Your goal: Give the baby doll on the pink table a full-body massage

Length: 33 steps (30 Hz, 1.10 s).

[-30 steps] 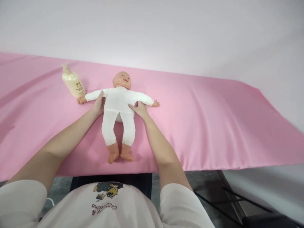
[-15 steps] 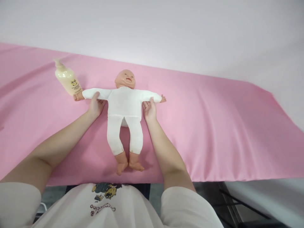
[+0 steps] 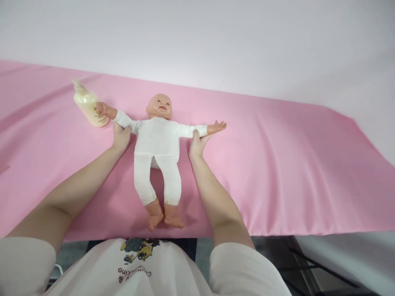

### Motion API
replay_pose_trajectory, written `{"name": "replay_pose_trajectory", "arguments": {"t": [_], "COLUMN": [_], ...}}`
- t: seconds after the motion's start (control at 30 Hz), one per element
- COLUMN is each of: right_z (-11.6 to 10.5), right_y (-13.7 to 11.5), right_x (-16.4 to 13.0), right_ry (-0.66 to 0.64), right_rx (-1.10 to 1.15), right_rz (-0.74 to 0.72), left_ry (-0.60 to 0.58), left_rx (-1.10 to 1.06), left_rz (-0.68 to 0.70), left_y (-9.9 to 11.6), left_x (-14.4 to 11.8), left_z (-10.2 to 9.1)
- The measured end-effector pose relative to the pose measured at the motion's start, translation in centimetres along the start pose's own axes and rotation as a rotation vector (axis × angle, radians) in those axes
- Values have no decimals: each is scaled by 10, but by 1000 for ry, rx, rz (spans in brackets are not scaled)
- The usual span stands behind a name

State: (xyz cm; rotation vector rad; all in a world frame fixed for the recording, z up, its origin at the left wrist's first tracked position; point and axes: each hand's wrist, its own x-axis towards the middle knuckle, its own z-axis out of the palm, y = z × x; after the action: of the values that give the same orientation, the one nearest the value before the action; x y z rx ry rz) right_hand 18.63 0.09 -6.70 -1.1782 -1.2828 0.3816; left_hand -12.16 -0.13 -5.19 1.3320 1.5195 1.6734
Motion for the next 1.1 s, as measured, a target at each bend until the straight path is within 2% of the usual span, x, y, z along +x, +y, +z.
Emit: {"name": "replay_pose_trajectory", "arguments": {"t": [0.1, 0.27, 0.5, 0.6, 0.73, 0.87, 0.93, 1.1], "right_z": [1, 5, 3, 3, 6, 5, 4, 4], "right_y": [-13, -22, -24, -29, -32, -32, -30, -18], "right_x": [-3, -11, -20, -21, -19, -19, -19, -17], "right_ry": [127, -32, -138, -139, -104, -212, -255, -172], "right_rx": [-66, -182, -302, -286, -245, -232, -221, -192], "right_rz": [-76, -120, -118, -122, -129, -124, -130, -170], "left_ry": [-57, -276, -353, -404, -366, -320, -284, -183], "left_rx": [86, 118, 48, -11, -27, 59, 34, 12], "left_rz": [111, 284, 202, 185, 174, 160, 168, 278], "left_y": [5, 15, 22, 20, 13, 6, 4, -7], "left_x": [-3, -14, -18, -16, -13, -10, -8, -1], "left_z": [-2, -4, -1, 1, 0, 0, 0, -1]}}
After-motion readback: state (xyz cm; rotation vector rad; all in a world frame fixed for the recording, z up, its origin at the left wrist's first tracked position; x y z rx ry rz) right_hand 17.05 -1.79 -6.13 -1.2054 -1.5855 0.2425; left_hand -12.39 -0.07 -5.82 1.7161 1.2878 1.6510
